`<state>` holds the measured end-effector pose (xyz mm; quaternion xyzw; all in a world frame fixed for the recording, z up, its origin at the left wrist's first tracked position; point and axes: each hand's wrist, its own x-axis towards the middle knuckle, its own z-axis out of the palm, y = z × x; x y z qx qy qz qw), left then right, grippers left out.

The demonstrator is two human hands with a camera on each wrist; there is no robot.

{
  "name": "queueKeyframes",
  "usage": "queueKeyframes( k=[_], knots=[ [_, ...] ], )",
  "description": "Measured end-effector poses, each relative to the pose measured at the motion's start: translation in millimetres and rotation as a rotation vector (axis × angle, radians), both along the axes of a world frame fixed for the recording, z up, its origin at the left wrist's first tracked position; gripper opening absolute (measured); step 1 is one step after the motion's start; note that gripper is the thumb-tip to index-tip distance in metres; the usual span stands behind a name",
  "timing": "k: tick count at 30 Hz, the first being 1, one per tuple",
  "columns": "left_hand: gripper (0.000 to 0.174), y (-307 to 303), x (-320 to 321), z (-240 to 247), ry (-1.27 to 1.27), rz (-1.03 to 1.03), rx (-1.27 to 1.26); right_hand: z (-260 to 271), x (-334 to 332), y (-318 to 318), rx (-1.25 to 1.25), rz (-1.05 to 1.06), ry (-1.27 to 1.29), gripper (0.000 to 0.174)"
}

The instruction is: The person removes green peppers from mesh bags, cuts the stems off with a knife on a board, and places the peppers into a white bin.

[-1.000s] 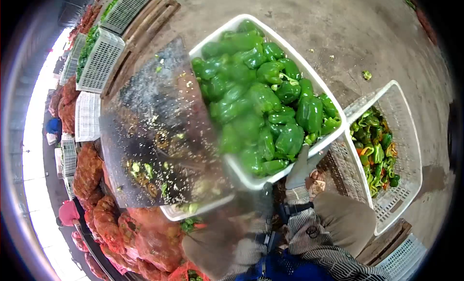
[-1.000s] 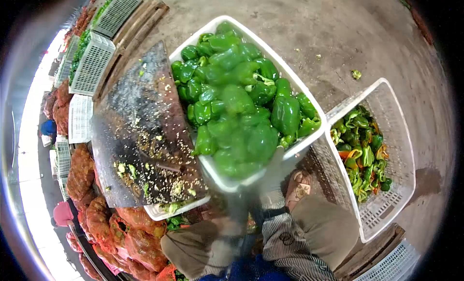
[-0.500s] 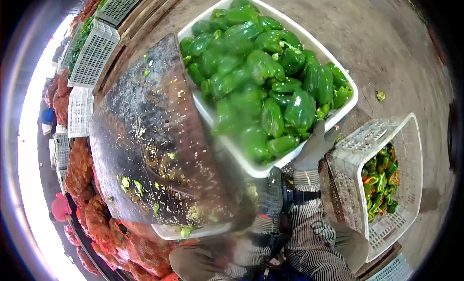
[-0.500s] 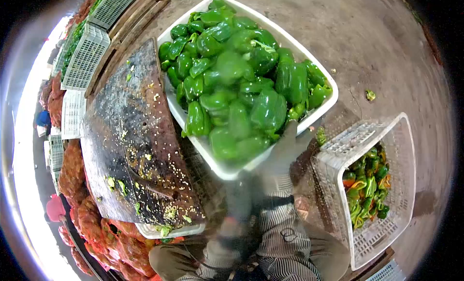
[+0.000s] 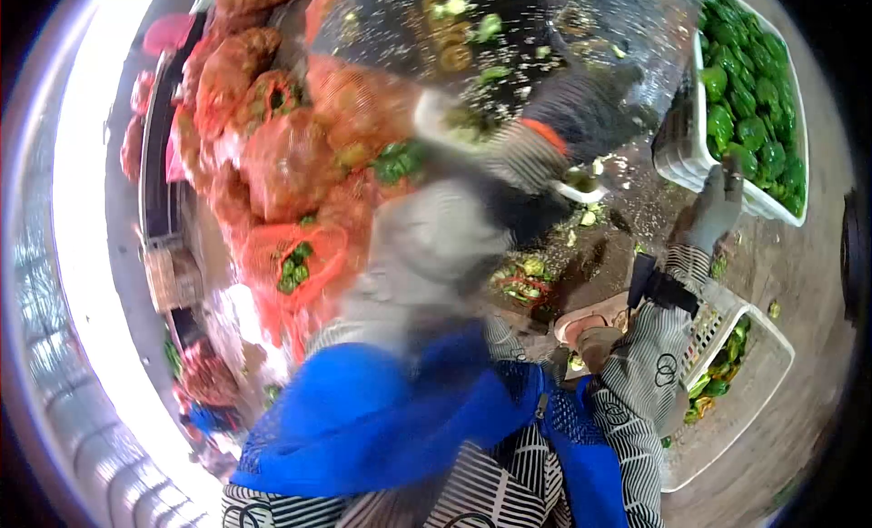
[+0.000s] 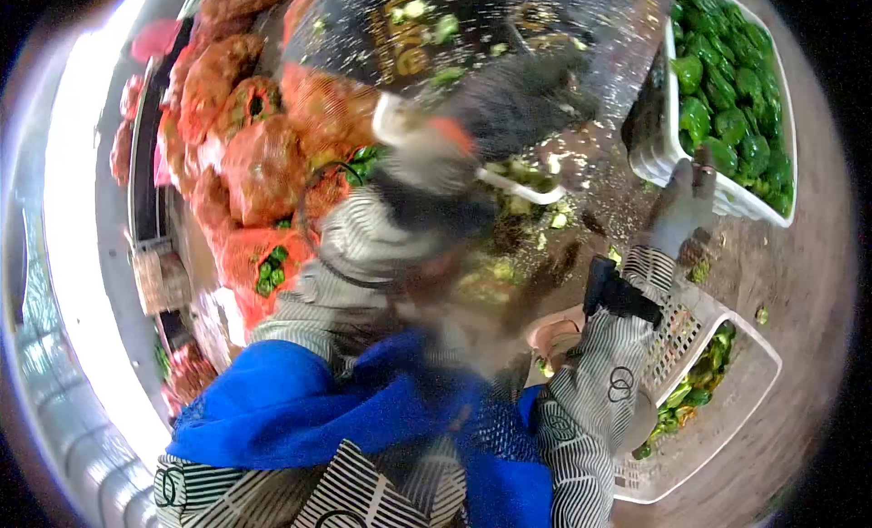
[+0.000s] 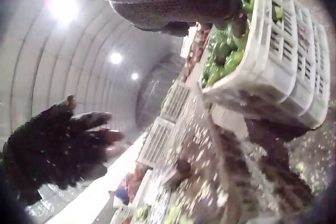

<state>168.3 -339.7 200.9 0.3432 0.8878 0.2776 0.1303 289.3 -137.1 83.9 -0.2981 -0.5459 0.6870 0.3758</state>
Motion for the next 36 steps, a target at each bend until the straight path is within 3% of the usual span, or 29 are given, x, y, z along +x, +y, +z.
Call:
queueKeyframes(
  k=[1,3,4,5,6,8,9,10,11,12,13,14,15,16,18,20,22,24,26,28,29,30,32,34,35,36],
  knots=[
    [0.049,-66,-2,32,0.030,0.036,0.225,13,-3,-26,0.151,0.089,-0.224,0.048],
    [0.028,-193,-13,84,0.540,0.123,0.151,23,-14,-78,0.228,0.167,-0.243,0.046],
    [0.023,-249,-4,105,0.943,0.061,-0.609,29,-16,-105,0.282,0.182,-0.279,0.045],
    [0.027,-320,1,108,0.676,0.479,-0.056,28,-19,-121,0.393,0.216,-0.376,0.044],
    [0.044,-358,27,135,0.445,0.610,0.018,34,-24,-137,0.449,0.187,-0.542,0.045],
    [0.050,-464,76,123,0.569,0.880,-0.178,16,-30,-141,0.523,0.230,-0.555,0.048],
    [0.053,-522,99,97,0.552,0.921,-0.150,32,-35,-159,0.461,0.231,-0.610,0.048],
    [0.053,-564,131,70,0.585,1.036,-0.394,38,-36,-168,0.481,0.262,-0.666,0.048],
    [0.053,-587,164,49,0.389,1.149,-0.427,44,-37,-178,0.502,0.294,-0.720,0.047],
    [0.055,-622,200,5,0.347,1.192,-0.431,35,-42,-173,0.602,0.325,-0.725,0.047],
    [0.056,-630,232,-18,0.177,1.256,-0.430,27,-47,-169,0.702,0.351,-0.726,0.047],
    [0.054,-632,255,-44,0.025,1.313,-0.564,5,-49,-156,0.639,0.395,-0.608,0.049],
    [0.050,-638,275,-77,-0.108,1.318,-0.542,0,-48,-162,0.620,0.368,-0.665,0.050],
    [0.050,-634,294,-107,-0.098,1.240,-0.529,2,-49,-162,0.607,0.327,-0.719,0.051],
    [0.046,-613,302,-164,-0.031,1.117,-0.343,-31,-48,-128,0.921,0.365,-0.763,0.054],
    [0.048,-555,245,-143,-0.189,0.991,-0.432,-8,-50,-158,0.726,0.322,-0.855,0.053],
    [0.049,-527,200,-175,-0.428,1.153,-0.083,-19,-55,-144,0.811,0.334,-0.866,0.052],
    [0.052,-509,143,-201,-0.350,0.984,-0.096,-11,-59,-154,1.082,0.303,-0.964,0.051],
    [0.052,-496,93,-239,-0.134,0.819,-0.180,-3,-69,-161,0.942,0.316,-0.985,0.050],
    [0.054,-495,42,-281,-0.131,0.776,-0.277,-12,-73,-140,1.129,0.327,-0.895,0.051],
    [0.055,-490,18,-299,-0.118,0.739,-0.378,1,-78,-155,0.864,0.383,-0.835,0.051],
    [0.056,-489,-3,-315,-0.019,0.595,-0.616,5,-78,-157,0.831,0.374,-0.856,0.053],
    [0.062,-506,-40,-369,-0.271,0.540,-0.421,-7,-79,-140,0.796,0.360,-0.795,0.054],
    [0.063,-485,-45,-318,-0.441,0.594,-0.556,31,-94,-181,0.984,0.301,-1.143,0.050],
    [0.066,-488,-49,-329,-0.470,0.594,-0.549,23,-95,-168,1.051,0.307,-1.111,0.049],
    [0.051,-477,-37,-299,-0.383,0.644,-0.578,15,-97,-159,1.112,0.317,-1.080,0.049]
  ],
)
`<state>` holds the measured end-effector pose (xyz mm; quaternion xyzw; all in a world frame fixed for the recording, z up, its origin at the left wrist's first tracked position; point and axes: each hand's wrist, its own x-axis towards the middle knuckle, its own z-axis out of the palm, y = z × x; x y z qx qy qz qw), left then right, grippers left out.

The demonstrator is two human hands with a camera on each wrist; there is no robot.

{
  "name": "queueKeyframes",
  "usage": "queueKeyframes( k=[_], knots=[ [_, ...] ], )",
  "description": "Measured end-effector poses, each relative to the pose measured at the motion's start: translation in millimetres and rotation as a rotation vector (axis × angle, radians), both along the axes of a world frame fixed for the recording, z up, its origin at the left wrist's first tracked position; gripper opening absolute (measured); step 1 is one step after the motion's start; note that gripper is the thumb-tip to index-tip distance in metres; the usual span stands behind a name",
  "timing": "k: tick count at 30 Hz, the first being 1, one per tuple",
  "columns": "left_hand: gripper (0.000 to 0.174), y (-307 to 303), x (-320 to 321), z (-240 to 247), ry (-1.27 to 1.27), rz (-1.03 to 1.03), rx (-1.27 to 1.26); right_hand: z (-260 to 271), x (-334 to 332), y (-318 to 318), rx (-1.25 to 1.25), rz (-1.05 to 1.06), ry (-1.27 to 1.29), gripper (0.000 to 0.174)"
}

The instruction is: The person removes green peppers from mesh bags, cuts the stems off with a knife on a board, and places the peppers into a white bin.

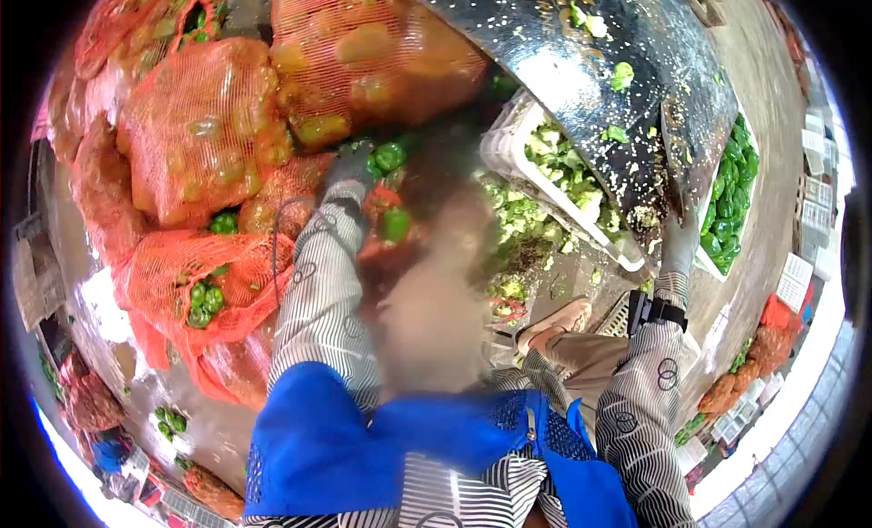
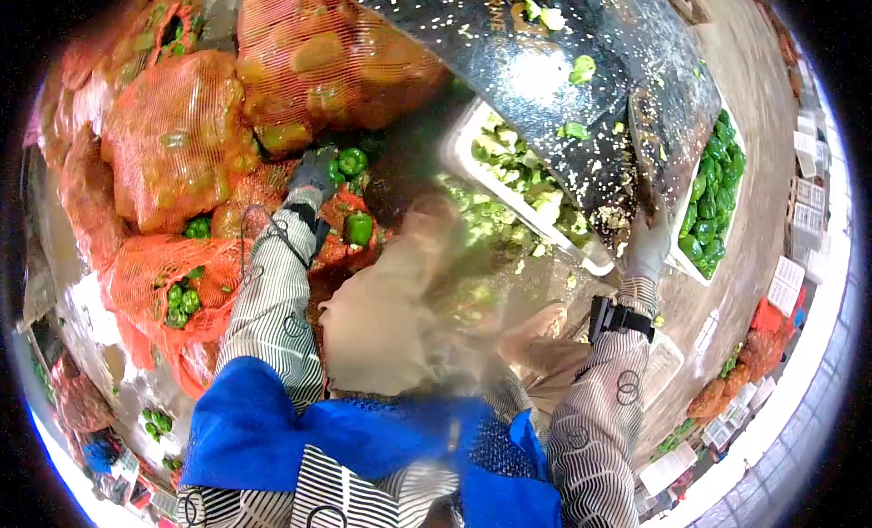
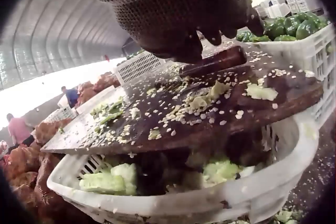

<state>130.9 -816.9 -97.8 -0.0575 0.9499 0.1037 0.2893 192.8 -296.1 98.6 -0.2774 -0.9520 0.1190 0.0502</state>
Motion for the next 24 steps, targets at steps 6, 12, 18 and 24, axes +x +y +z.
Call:
queueKeyframes(
  k=[6,12,18,24],
  knots=[
    [0.065,7,62,-8,-0.099,-0.023,-0.179,-9,-20,15,0.065,0.076,-0.089,0.054],
    [0.072,-13,114,30,-0.149,0.400,0.121,-3,-40,16,0.154,0.142,-0.158,0.056],
    [0.060,58,48,140,0.619,0.133,0.640,4,-25,-4,-0.705,-0.032,0.248,0.066],
    [0.067,241,-51,212,0.670,-0.237,0.841,57,4,-65,-0.831,0.107,0.266,0.051]
  ],
)
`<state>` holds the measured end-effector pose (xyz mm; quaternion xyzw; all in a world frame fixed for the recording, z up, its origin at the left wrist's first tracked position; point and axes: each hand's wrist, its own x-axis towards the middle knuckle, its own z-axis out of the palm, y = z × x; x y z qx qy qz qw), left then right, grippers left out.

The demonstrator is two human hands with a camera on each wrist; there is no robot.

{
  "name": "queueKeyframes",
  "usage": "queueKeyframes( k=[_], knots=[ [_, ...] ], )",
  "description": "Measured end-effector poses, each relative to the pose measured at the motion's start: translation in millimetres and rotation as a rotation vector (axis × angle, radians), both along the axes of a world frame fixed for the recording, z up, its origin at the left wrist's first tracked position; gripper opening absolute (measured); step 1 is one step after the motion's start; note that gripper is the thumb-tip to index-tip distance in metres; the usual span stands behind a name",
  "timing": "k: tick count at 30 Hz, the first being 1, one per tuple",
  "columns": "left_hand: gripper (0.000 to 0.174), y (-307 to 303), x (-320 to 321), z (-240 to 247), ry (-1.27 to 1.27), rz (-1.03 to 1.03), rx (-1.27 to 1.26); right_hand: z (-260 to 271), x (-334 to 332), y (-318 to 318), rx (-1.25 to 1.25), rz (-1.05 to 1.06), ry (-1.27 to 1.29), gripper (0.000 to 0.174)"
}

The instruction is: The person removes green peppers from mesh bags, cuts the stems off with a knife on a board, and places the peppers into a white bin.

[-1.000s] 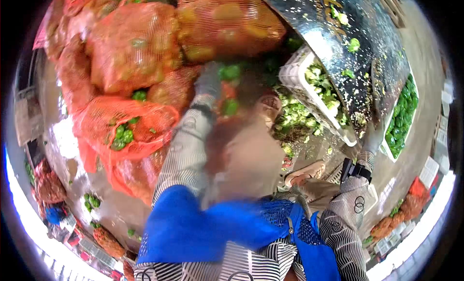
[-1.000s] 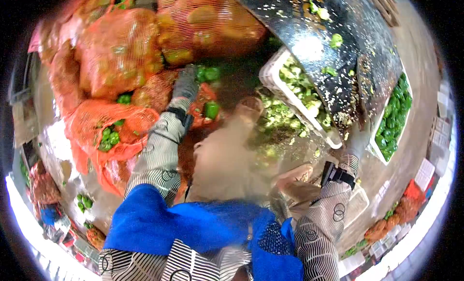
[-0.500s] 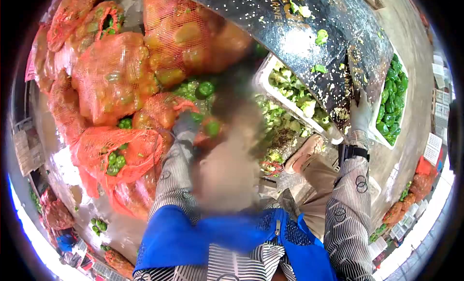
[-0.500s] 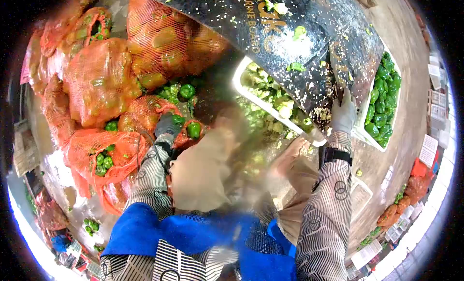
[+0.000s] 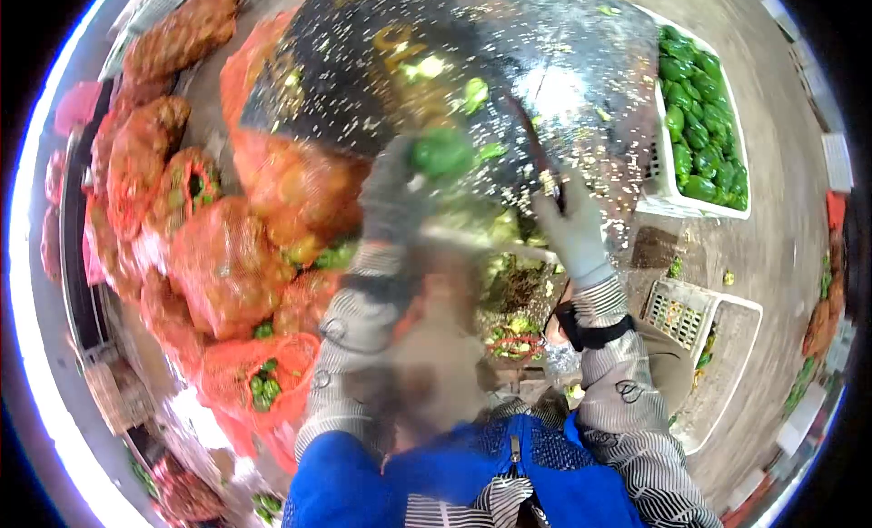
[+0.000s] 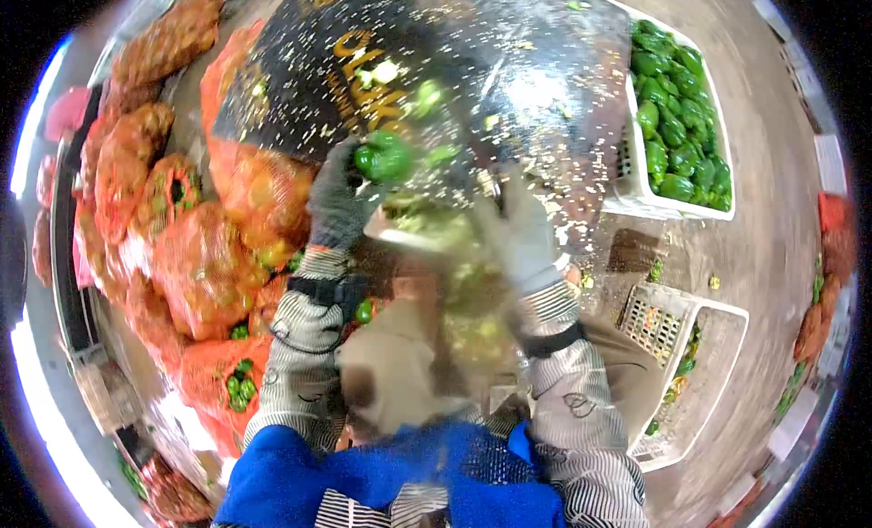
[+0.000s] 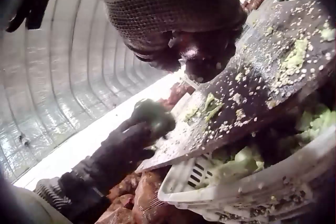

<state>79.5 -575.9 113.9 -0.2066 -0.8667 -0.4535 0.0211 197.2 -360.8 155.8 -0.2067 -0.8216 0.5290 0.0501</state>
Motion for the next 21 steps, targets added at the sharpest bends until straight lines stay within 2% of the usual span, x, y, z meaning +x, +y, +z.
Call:
queueKeyframes(
  k=[2,3,4,5,8,10,12,13,16,17,18,20,21],
  knots=[
    [0.066,35,-3,2,0.106,-0.025,-0.171,11,-3,-7,0.126,0.040,-0.095,0.045],
    [0.065,44,-3,2,0.050,-0.042,-0.045,24,-4,-7,0.065,0.071,-0.161,0.042],
    [0.065,50,-6,0,0.022,-0.051,0.016,-3,-4,-5,0.230,0.085,-0.104,0.041],
    [0.064,54,-9,-1,-0.005,-0.060,0.078,-7,-5,-4,0.257,0.103,-0.073,0.042],
    [0.066,51,-11,-5,-0.246,-0.023,0.093,-12,-8,-12,0.315,0.175,-0.028,0.040],
    [0.066,51,-7,-5,-0.144,-0.053,0.124,-14,-11,-18,0.348,0.222,-0.010,0.037],
    [0.066,50,-5,-4,-0.002,-0.065,0.113,-21,-13,-22,0.482,0.293,-0.134,0.031],
    [0.065,51,-1,-2,-0.031,-0.080,0.172,-26,-10,-27,0.611,0.308,-0.109,0.029],
    [0.063,45,1,-5,-0.081,-0.067,0.007,-32,-13,-27,0.684,0.350,-0.144,0.029],
    [0.060,46,-3,-17,0.145,-0.053,-0.182,-25,-12,-27,0.750,0.388,-0.157,0.030],
    [0.057,45,-2,-28,0.044,-0.008,-0.197,-26,-14,-27,0.748,0.408,-0.155,0.030],
    [0.051,49,2,-11,-0.155,0.087,-0.234,-33,-21,-26,0.796,0.343,-0.134,0.033],
    [0.049,49,-1,-10,-0.366,0.114,-0.115,-26,-27,-27,0.813,0.371,-0.147,0.035]
  ],
)
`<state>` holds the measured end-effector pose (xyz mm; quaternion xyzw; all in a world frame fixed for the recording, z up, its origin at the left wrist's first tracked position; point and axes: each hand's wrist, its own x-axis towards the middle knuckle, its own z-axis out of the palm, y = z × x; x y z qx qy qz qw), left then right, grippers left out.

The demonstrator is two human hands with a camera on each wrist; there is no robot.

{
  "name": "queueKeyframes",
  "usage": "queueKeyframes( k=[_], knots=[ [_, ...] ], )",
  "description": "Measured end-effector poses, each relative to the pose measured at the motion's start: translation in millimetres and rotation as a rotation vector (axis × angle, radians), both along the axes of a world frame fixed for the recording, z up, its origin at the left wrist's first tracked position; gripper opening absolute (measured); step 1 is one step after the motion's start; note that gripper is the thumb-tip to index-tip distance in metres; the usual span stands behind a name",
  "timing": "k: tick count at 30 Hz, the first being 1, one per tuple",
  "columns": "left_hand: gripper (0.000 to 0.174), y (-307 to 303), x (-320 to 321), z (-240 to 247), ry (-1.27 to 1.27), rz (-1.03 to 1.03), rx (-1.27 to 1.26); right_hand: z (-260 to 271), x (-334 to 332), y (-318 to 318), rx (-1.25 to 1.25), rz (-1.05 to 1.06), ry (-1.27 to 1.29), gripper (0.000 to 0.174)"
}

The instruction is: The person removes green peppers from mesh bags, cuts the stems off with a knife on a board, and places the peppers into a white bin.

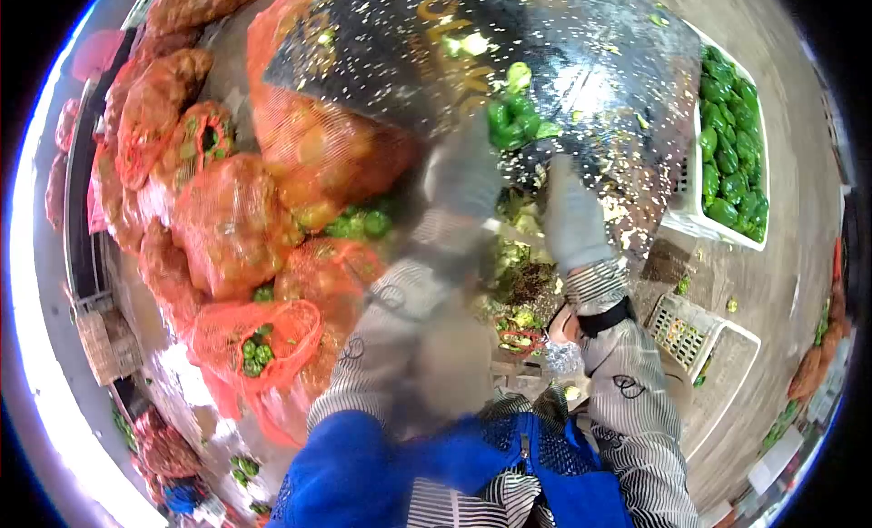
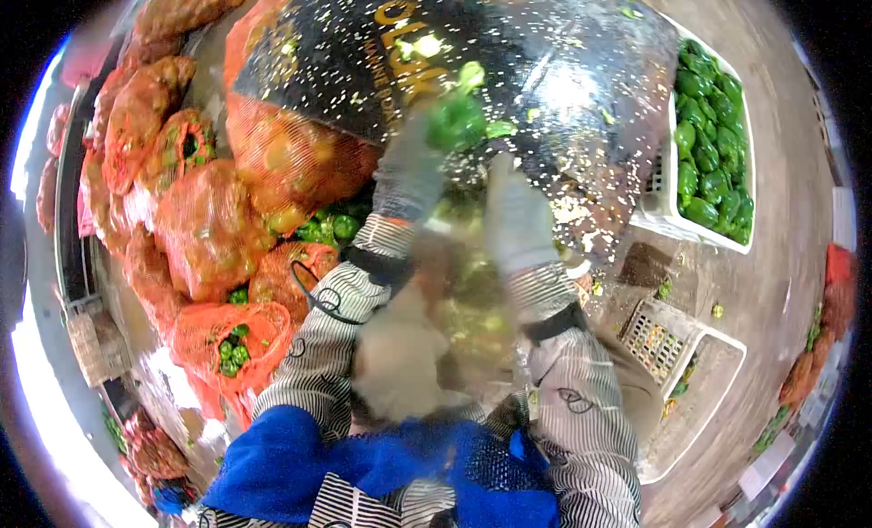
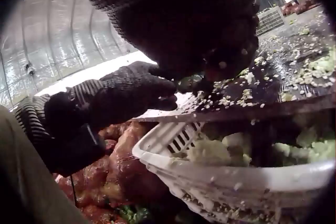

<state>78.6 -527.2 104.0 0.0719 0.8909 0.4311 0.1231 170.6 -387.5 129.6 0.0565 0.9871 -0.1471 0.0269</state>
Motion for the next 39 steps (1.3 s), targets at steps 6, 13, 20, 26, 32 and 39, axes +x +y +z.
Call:
queueKeyframes(
  k=[6,13,20,26,32,39],
  knots=[
    [0.054,12,22,2,0.376,0.044,-0.277,-32,-13,17,-0.232,-0.147,-0.231,0.030],
    [0.046,8,-69,-13,0.178,0.195,-0.038,-73,7,31,-0.337,0.066,0.060,0.033],
    [0.034,-167,-53,-43,0.508,0.070,0.024,-35,-1,34,-0.948,-0.283,-0.270,0.023],
    [0.045,-283,134,-166,-0.300,0.099,-0.622,-43,-4,30,-0.904,-0.340,-0.253,0.015],
    [0.059,-188,178,-127,-0.521,0.404,0.119,-45,-4,25,-0.939,-0.375,-0.192,0.018],
    [0.067,-200,163,-178,-0.626,0.016,-0.556,-42,-4,24,-0.876,-0.366,-0.165,0.019]
  ],
)
